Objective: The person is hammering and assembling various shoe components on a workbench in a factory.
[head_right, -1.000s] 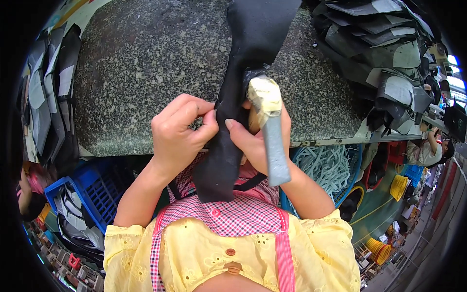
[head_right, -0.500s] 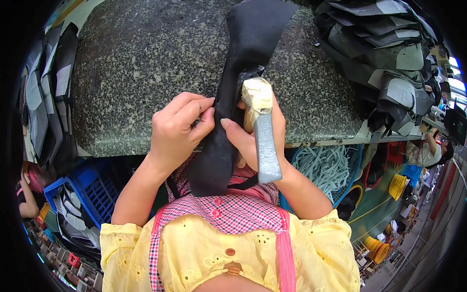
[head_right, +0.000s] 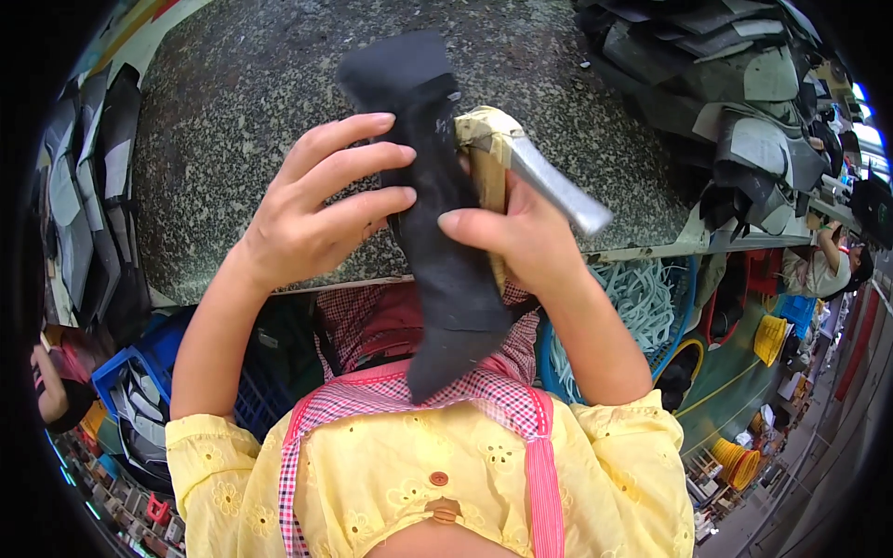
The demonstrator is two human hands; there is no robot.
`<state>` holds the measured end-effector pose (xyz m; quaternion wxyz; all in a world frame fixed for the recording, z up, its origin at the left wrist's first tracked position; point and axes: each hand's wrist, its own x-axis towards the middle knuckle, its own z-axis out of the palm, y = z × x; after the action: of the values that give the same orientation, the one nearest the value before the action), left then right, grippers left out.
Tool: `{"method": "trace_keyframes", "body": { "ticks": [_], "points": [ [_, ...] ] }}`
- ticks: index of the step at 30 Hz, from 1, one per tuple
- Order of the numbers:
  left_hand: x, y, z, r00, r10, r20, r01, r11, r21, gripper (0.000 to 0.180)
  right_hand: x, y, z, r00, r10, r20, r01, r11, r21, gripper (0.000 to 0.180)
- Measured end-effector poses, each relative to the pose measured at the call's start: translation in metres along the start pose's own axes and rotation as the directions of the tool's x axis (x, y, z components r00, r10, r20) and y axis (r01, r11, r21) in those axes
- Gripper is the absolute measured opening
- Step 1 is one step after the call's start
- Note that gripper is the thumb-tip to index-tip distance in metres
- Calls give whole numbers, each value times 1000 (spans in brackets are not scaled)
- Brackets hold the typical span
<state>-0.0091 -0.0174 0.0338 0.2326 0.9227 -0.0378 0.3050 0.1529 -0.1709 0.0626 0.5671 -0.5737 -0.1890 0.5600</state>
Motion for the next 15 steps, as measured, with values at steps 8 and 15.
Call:
{"method": "trace_keyframes", "body": {
  "ticks": [8,15],
  "points": [
    [30,45,-22,947,-262,185,315,873,-373,21,-38,-22,-103,818,-322,-476,181,931,-318,22],
    [-7,54,46,806,-592,28,592,804,-50,26,-72,-19,-103,784,-602,-150,383,661,-645,29]
  ]
}}
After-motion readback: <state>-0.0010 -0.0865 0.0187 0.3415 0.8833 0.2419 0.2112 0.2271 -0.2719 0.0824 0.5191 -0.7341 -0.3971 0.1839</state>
